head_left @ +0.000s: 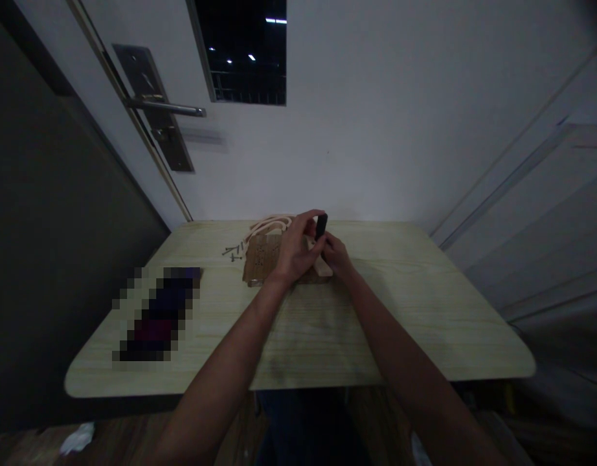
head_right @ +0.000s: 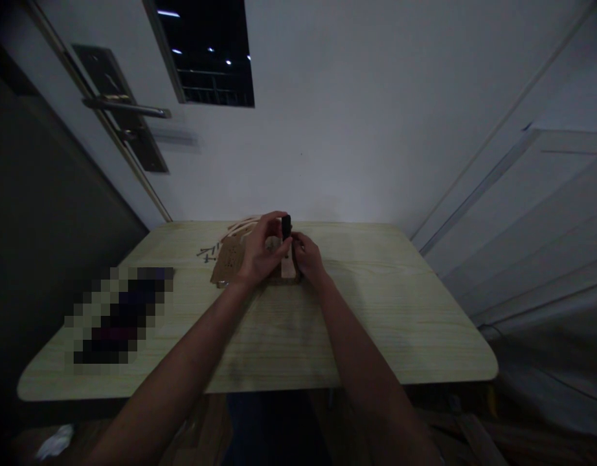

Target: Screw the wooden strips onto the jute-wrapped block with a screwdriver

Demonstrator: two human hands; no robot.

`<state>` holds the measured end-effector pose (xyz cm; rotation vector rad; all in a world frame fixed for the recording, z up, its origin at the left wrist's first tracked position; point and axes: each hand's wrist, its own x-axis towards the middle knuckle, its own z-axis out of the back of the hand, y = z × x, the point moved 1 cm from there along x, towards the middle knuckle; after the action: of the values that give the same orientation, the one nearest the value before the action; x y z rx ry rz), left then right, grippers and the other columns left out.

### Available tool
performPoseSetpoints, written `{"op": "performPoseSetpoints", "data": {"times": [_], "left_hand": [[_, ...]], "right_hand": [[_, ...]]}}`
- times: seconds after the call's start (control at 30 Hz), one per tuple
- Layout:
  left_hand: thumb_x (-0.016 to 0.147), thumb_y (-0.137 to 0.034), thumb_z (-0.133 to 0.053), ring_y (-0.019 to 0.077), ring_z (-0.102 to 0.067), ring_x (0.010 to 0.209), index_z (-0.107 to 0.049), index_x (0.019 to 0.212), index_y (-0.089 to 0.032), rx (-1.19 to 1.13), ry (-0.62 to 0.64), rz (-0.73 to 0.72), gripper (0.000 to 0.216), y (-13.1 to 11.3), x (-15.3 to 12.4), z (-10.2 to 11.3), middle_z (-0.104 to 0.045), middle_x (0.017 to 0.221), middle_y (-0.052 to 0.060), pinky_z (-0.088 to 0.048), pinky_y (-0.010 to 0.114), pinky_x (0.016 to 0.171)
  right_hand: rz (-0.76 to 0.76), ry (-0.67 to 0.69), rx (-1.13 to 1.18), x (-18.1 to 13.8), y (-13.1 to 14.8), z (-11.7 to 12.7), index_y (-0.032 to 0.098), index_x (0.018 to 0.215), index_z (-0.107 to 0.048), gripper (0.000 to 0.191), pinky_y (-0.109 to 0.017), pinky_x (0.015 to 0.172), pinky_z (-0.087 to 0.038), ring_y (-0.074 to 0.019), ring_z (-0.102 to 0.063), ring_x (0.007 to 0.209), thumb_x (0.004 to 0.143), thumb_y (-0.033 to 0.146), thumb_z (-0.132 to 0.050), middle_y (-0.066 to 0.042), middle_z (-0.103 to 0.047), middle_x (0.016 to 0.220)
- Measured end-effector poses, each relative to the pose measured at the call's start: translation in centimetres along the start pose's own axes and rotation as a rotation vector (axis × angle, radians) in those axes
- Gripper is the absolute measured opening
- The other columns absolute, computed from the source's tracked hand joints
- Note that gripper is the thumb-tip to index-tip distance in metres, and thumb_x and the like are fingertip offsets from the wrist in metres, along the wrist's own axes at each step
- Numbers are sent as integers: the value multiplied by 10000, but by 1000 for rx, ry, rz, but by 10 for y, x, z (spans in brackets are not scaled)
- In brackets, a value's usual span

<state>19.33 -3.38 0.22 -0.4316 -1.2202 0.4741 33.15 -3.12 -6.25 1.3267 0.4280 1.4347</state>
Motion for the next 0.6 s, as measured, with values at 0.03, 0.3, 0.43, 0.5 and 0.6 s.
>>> {"op": "performPoseSetpoints", "data": {"times": [0.03,0.3,0.43,0.5,0.6], "left_hand": [[761,-88,-598,127,-572,809,-488,1218,-251,-13,-1,7,497,0,0,0,-604,1021,20,-504,280,766],[842,-157,-533,165,-580,934,-454,1293,-245,-51,78,-56,466,0,-2,-1,-601,1113,60,-493,315,836],[808,-233,-643,169,-539,893,-503,1260,-262,58,41,-62,474,1,0,-2,-566,1046,39,-478,306,799],[827,-235,-623,168,-535,881,-500,1260,-258,78,39,-56,451,2,1,-2,-569,1021,33,-473,310,802],[863,-239,-566,172,-551,915,-457,1292,-239,33,55,-63,442,1,-1,-2,-586,1085,52,-470,319,831]], "right_hand": [[-2,5,6,0,-1,0,190,942,-644,277,-347,829,-471,-215,-626,892,816,285,-417,-81,-700,973],[-8,21,33,1,-4,-1,207,969,-636,281,-348,854,-466,-212,-622,907,812,317,-431,-74,-698,1016],[-7,31,28,1,-2,0,202,991,-639,302,-358,845,-471,-228,-623,924,805,320,-433,-82,-698,1025],[-3,14,12,1,-2,0,183,977,-645,309,-365,846,-471,-236,-625,919,803,320,-429,-98,-699,1005],[6,1,10,2,-2,-1,172,969,-647,311,-366,849,-473,-232,-627,910,802,315,-427,-109,-698,999]]}}
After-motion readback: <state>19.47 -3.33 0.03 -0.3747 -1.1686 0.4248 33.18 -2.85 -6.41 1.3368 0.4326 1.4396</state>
